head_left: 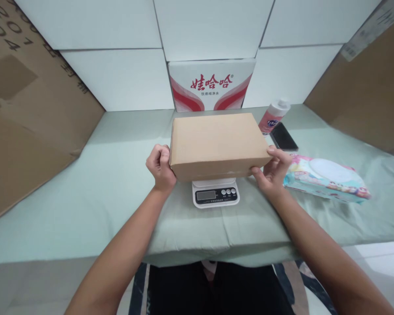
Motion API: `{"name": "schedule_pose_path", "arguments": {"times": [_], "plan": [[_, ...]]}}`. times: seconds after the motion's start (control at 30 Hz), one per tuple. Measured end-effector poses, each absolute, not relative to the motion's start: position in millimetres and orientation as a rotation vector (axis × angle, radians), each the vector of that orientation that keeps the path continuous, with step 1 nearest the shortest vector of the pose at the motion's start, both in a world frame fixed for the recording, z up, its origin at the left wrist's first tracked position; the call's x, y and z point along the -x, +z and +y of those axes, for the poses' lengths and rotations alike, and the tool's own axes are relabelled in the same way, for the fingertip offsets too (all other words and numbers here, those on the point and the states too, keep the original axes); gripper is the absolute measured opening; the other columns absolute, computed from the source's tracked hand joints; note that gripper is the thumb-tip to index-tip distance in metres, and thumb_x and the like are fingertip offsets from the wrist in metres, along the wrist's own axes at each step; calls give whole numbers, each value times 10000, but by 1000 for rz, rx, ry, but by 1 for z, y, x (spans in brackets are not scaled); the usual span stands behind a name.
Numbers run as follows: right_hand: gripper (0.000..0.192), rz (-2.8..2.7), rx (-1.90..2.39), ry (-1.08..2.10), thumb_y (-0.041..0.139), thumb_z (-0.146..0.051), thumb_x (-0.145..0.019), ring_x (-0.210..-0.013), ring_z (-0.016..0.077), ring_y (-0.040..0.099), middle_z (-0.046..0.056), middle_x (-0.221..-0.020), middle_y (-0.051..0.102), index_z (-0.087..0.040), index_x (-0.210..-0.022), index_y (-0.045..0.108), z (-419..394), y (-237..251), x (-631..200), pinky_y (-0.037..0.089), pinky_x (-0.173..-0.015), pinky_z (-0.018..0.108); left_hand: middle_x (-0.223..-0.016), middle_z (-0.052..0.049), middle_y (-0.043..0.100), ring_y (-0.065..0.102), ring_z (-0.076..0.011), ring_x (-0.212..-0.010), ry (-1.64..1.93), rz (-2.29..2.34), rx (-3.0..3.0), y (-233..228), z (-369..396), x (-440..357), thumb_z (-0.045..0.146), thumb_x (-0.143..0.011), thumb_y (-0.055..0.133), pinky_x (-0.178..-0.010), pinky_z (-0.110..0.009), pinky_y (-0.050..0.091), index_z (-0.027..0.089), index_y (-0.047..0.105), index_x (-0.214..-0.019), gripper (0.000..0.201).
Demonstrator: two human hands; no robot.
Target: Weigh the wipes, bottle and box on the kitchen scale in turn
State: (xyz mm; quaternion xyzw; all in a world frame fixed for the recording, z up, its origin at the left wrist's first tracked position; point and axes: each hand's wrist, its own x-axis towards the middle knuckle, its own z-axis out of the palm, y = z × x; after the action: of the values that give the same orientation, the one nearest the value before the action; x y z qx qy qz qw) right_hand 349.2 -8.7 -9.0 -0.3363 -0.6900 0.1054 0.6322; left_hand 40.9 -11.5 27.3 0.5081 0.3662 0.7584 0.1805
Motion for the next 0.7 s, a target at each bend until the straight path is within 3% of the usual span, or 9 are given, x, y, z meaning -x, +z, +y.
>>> {"name": "schedule_pose_path", "arguments": {"times": [0.17, 0.33, 0.53, 0.7], "plan": [[684, -1550, 836, 278, 823, -705, -747, -1088, 279, 596, 67, -1169, 512, -365, -1224, 471, -10, -10, -350, 558, -915, 470, -561, 45, 231, 218, -123, -525, 2111, 1089, -1444, 29, -15, -42, 724, -914, 623, -546, -339, 183, 230, 295, -618, 663], [697, -1544, 873, 240, 826, -715, -733, -1098, 277, 622, 76, -1199, 552, -351, -1236, 507, -11, -12, -353, 574, -913, 465, -554, 52, 233, 214, -114, -510, 2111, 1034, -1466, 28, -16, -43, 640, -939, 645, -537, -335, 174, 230, 301, -622, 622], [542, -1369, 738, 168, 632, -674, -891, -819, 236, 614, 18, -928, 557, -385, -1340, 538, -5, 4, -356, 571, -785, 454, -534, 51, 238, 242, -114, -486, 2368, 1100, -1171, 43, 0, -16, 506, -951, 577, -498, -318, 185, 244, 312, -582, 525], [460, -1363, 755, 263, 607, -639, -923, -739, 230, 593, 3, -832, 556, -368, -1293, 588, 0, 5, -354, 540, -740, 440, -546, 67, 149, 141, -100, -482, 2307, 1156, -1003, 39, 16, -3, 593, -921, 617, -489, -304, 97, 248, 237, -581, 616]]}}
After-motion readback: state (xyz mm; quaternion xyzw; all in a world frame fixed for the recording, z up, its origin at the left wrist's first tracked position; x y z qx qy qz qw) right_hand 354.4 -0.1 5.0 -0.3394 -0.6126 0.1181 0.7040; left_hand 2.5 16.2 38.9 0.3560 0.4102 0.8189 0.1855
